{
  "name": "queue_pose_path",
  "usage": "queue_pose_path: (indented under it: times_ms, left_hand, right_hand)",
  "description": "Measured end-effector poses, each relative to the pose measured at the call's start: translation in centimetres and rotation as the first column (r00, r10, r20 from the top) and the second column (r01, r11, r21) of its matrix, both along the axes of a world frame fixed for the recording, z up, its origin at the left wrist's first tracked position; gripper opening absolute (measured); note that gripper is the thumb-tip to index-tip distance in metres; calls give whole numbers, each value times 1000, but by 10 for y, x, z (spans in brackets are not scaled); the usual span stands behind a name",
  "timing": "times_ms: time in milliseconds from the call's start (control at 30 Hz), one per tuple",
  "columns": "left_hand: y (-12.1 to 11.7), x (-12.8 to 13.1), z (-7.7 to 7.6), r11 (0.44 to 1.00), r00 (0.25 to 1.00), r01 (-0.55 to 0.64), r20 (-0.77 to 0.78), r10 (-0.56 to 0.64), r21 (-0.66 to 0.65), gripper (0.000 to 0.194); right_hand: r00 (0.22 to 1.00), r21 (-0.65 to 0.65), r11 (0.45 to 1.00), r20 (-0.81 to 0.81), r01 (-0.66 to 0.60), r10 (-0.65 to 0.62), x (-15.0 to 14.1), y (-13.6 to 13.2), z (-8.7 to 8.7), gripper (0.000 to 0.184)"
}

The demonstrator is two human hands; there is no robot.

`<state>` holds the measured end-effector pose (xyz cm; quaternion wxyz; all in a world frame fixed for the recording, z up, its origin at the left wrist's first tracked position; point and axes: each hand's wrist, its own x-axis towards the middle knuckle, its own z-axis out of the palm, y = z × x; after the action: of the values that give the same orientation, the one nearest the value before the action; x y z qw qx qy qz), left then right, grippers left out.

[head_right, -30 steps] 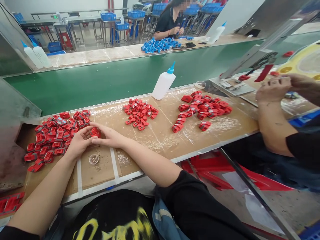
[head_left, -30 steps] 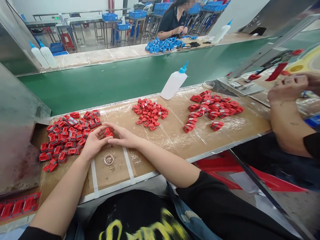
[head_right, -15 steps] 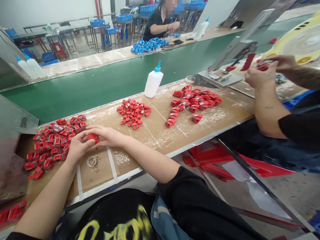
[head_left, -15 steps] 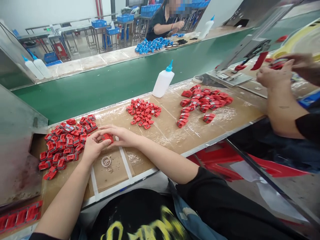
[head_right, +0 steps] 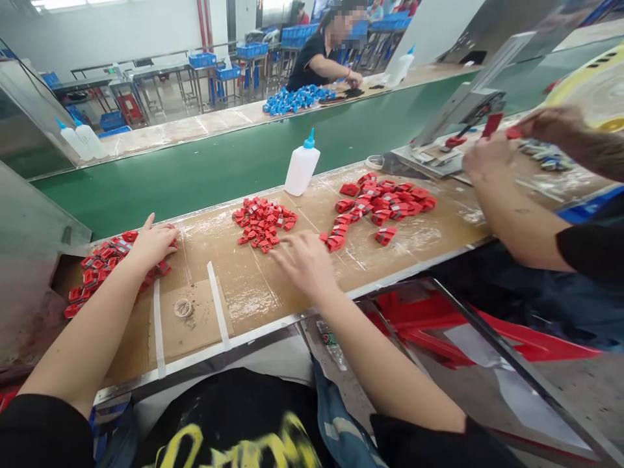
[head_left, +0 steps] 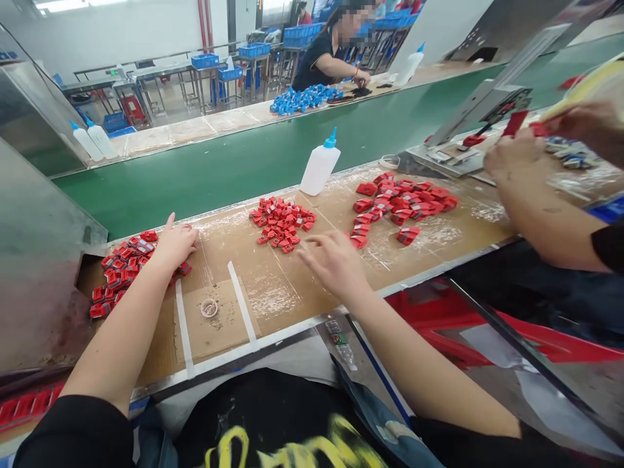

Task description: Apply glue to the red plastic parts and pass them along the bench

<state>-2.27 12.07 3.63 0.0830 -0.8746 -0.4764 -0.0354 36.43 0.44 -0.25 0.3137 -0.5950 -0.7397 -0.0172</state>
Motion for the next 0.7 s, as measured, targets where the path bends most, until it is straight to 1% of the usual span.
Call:
queue_pose_path:
  times_ms: [33, 67, 100, 133, 167, 200, 233, 300, 333, 400, 467, 533, 567, 600, 633, 700]
  left_hand:
    - [-4, 2, 1, 1000, 998, 1, 66, -1, 9, 33]
    - [-12, 4, 2, 1000, 987, -6, 162, 4, 14, 42]
    - [-23, 5, 3, 1000, 959, -19, 281, 17, 6, 51]
    - [-36, 6, 2, 999, 911, -34, 410, 40, -21, 57]
    - [-51, 6, -1, 997, 848, -45, 526, 72, -64, 62]
    - [-66, 6, -5, 992, 779, -49, 617, 109, -114, 64]
    - [-80, 5, -11, 985, 719, -52, 679, 150, -162, 64]
    - [-103, 4, -26, 967, 618, -58, 752, 228, -246, 62]
    - [-111, 3, -34, 957, 576, -54, 774, 263, -285, 62]
    - [-118, 1, -47, 936, 505, -26, 804, 315, -351, 65]
    - [-117, 0, -56, 921, 472, 7, 813, 341, -390, 68]
    - [-113, -2, -59, 916, 477, 16, 808, 346, -401, 64]
    - [-111, -2, -59, 915, 479, 22, 808, 344, -403, 60]
    - [-110, -3, -58, 914, 480, 32, 808, 341, -405, 56]
    - [-109, -3, -57, 912, 481, 43, 809, 338, -408, 52]
    - [-109, -4, -55, 909, 481, 69, 812, 331, -412, 48]
  right_hand:
    - [989, -72, 987, -51, -144, 140, -22, 1, 8, 41]
    - [955, -173, 940, -85, -295, 284, -46, 2, 15, 41]
    - [912, -261, 874, -104, -411, 398, -70, 3, 20, 42]
    - [864, -332, 802, -104, -498, 493, -93, 4, 24, 43]
    - [819, -387, 738, -91, -553, 567, -112, 5, 26, 45]
    - [778, -424, 688, -68, -589, 624, -128, 5, 26, 47]
    - [742, -445, 653, -42, -614, 669, -140, 5, 25, 48]
    - [685, -449, 611, -3, -652, 729, -155, 5, 22, 45]
    - [660, -440, 593, 3, -674, 751, -158, 5, 21, 42]
    - [615, -428, 547, -25, -719, 788, -161, 6, 21, 36]
    - [580, -446, 482, -107, -754, 807, -161, 9, 25, 35]
    - [572, -471, 421, -240, -775, 785, -162, 13, 28, 35]
    - [577, -465, 405, -324, -787, 749, -163, 17, 28, 35]
    - [589, -439, 414, -414, -797, 694, -164, 21, 26, 36]
    - [601, -395, 453, -500, -799, 624, -165, 26, 23, 37]
    - [611, -288, 588, -633, -756, 476, -169, 37, 14, 41]
